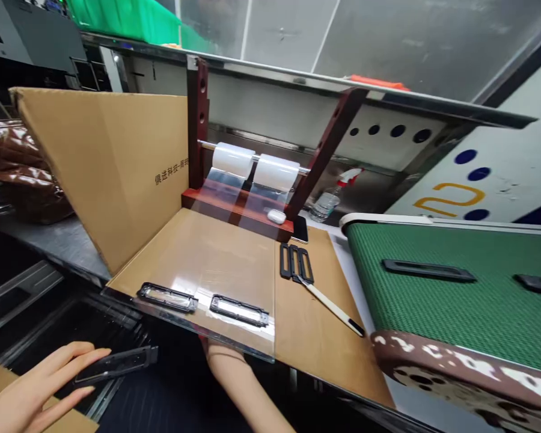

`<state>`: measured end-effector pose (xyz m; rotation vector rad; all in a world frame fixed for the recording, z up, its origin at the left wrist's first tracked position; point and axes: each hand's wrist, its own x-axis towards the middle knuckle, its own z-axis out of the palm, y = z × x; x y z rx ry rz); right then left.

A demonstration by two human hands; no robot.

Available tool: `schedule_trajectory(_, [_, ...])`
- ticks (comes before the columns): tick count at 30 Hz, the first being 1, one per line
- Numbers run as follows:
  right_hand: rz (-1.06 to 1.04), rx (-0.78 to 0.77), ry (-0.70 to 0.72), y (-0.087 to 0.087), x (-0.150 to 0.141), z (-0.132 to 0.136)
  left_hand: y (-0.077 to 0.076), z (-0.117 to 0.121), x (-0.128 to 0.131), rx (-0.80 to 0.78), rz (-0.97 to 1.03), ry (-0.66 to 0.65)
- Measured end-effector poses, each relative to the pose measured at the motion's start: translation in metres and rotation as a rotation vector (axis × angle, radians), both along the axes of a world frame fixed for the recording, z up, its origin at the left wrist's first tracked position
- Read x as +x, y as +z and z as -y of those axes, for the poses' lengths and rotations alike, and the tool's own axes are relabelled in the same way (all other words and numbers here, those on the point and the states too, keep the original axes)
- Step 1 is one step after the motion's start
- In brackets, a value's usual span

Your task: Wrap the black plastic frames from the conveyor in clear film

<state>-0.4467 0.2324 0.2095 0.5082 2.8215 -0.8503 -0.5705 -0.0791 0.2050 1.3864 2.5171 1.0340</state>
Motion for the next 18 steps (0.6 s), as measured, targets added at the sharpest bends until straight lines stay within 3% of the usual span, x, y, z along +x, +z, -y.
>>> schedule_trajectory(3, [0.049, -0.161, 0.078, 0.008, -0.018, -0.003, -0.025, 0.008, -0.032, -0.049, -0.156, 0.011])
schedule_trajectory(7, [0.190, -0.357, 0.128, 0.014, -0.024, 0.002, -0.079, 0.016, -0.083, -0.059, -0.186, 0.162])
schedule_trajectory(10, [0.219, -0.423, 0.110, 0.015, -0.028, 0.008, -0.108, 0.017, -0.113, -0.033, -0.182, 0.198])
schedule_trajectory(18, [0.135, -0.523, 0.021, 0.020, -0.032, 0.017, -0.128, 0.005, -0.143, 0.013, 0.007, 0.146])
